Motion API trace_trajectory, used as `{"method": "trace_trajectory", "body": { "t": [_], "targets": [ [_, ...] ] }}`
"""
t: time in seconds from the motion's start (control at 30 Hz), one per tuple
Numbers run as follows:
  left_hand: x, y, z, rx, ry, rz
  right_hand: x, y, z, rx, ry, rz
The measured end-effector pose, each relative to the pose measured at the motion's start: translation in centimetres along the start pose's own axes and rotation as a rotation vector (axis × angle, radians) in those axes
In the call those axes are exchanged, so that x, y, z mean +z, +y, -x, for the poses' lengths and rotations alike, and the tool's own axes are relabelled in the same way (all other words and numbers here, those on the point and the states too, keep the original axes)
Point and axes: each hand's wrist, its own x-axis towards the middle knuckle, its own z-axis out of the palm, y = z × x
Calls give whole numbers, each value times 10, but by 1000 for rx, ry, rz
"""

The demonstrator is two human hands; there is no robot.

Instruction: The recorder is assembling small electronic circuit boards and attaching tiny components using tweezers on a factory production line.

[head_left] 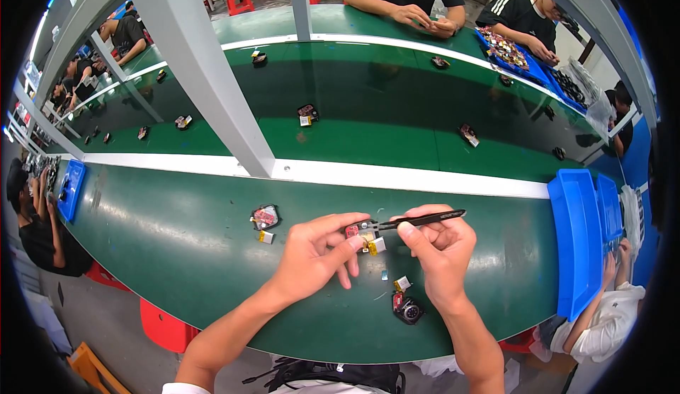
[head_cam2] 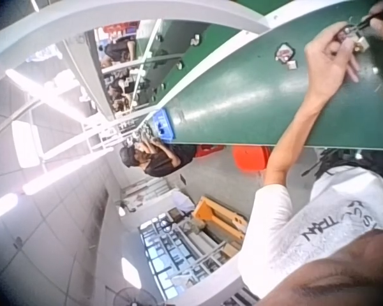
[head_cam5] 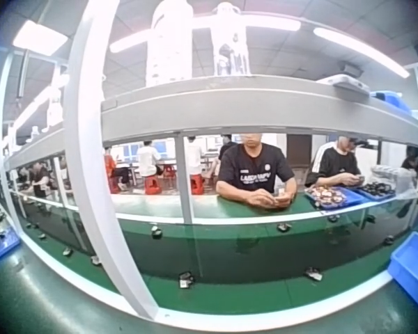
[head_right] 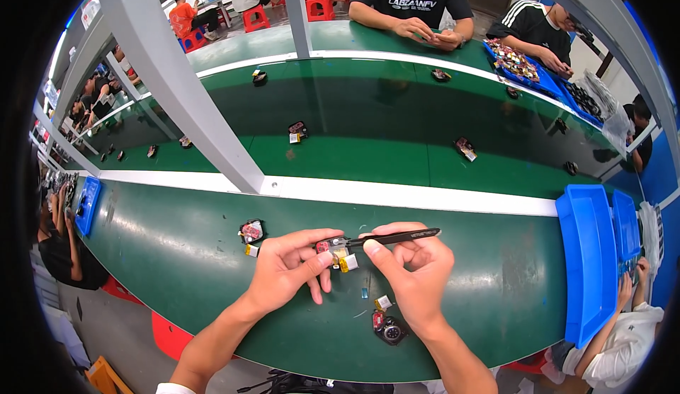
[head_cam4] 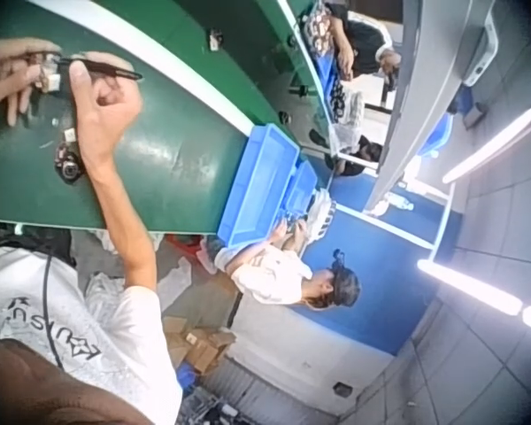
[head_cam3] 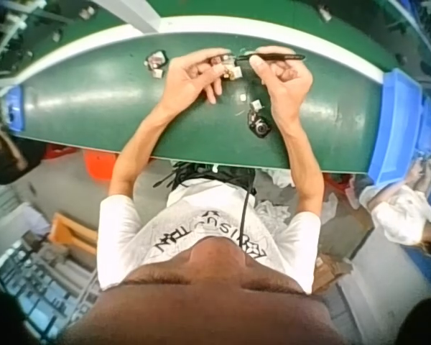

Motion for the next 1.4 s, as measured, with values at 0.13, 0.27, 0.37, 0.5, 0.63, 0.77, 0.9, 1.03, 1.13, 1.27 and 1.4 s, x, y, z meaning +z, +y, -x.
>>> {"method": "trace_trajectory", "body": {
  "t": [0.13, 0.27, 0.37, 0.5, 0.63, 0.77, 0.9, 1.03, 1.13, 1.27, 1.4],
  "targets": [
    [-6, 5, -1, -46, 4, 24, -4, -2, 1, -224, -152, 86],
    [-9, 7, -1, -35, 0, 33, 0, 1, 2, -444, -186, 338],
    [-8, 7, -1, -32, 7, 41, 3, 3, 2, -461, -186, 364],
    [-8, 6, -1, -33, -1, 47, 4, 5, 0, -513, -218, 396],
    [-7, 6, -2, -47, -14, 47, 4, 4, 0, -520, -229, 407],
    [-7, 7, -2, -53, -32, 54, 6, 1, 2, -517, -224, 429],
    [-7, 7, -1, -85, -34, 57, 7, 2, 5, -564, -223, 479],
    [-8, 2, -1, -92, -3, 27, 6, 6, 5, -641, -245, 532],
    [-1, 2, -1, -76, 45, -14, 5, 4, 4, -664, -235, 554],
    [8, 2, -1, 19, 137, -204, 2, 5, -1, -711, -280, 613],
    [9, -9, -2, 73, 211, -292, 5, 14, -3, -731, -300, 637]
  ]
}}
